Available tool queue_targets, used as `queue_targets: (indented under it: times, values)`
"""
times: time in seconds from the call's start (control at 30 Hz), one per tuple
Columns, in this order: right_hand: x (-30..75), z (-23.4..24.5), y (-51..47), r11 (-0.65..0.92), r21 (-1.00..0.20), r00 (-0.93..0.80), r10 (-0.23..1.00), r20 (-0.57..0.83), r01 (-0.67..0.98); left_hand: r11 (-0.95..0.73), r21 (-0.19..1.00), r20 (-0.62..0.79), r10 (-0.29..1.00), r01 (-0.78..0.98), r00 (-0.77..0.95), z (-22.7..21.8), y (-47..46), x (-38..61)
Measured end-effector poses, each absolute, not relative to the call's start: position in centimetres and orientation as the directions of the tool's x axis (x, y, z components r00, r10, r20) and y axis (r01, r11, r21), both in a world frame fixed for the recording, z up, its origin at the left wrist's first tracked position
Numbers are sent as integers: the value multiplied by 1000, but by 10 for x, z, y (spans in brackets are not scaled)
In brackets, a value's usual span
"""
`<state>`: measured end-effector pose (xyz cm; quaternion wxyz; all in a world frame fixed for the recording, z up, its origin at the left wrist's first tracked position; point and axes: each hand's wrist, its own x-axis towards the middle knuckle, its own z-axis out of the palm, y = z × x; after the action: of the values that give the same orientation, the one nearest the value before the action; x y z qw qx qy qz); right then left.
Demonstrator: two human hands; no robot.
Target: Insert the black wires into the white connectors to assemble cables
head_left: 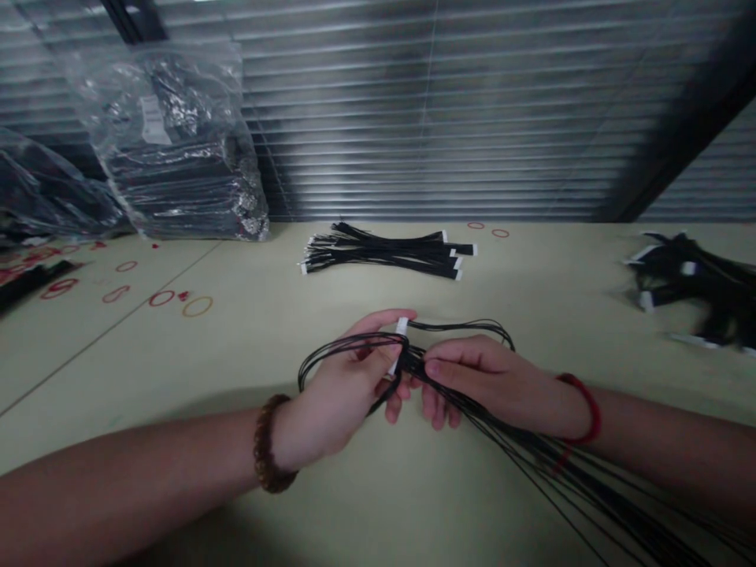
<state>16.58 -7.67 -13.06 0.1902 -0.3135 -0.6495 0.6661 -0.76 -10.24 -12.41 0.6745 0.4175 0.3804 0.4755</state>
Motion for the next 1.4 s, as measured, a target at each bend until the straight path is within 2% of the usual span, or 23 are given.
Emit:
queue_targets:
  times: [0.3,0.47,0.67,0.87,1.07,1.3,1.37,1.4]
  values:
    - [168,-124,-70,-77,-970,-705,674,-221,231,277,912,-198,943,-304,267,-118,-97,-9]
    - [174,-119,-60,56,-936,-644,740,-195,348,361,885,-278,916,-295,289,-118,-87,-4]
    - [175,-122,-56,176,-880,-638,751,-170,442,424,845,-307,884,-326,353,-121,-79,-3]
    - [171,-120,-60,380,-742,-580,814,-14,552,440,848,-332,875,-296,351,-127,-79,-10]
    - [175,-115,-58,512,-628,-601,795,88,586,456,855,-372,870,-246,323,-127,-81,-9]
    - [177,-103,-56,522,-649,-639,766,70,554,483,845,-404,858,-230,318,-122,-79,-7]
    - [182,-94,-52,400,-758,-654,755,-47,515,487,840,-402,855,-239,328,-123,-79,-6]
    - [186,-89,-48,269,-839,-669,730,-143,473,487,837,-398,854,-248,334,-125,-80,-6]
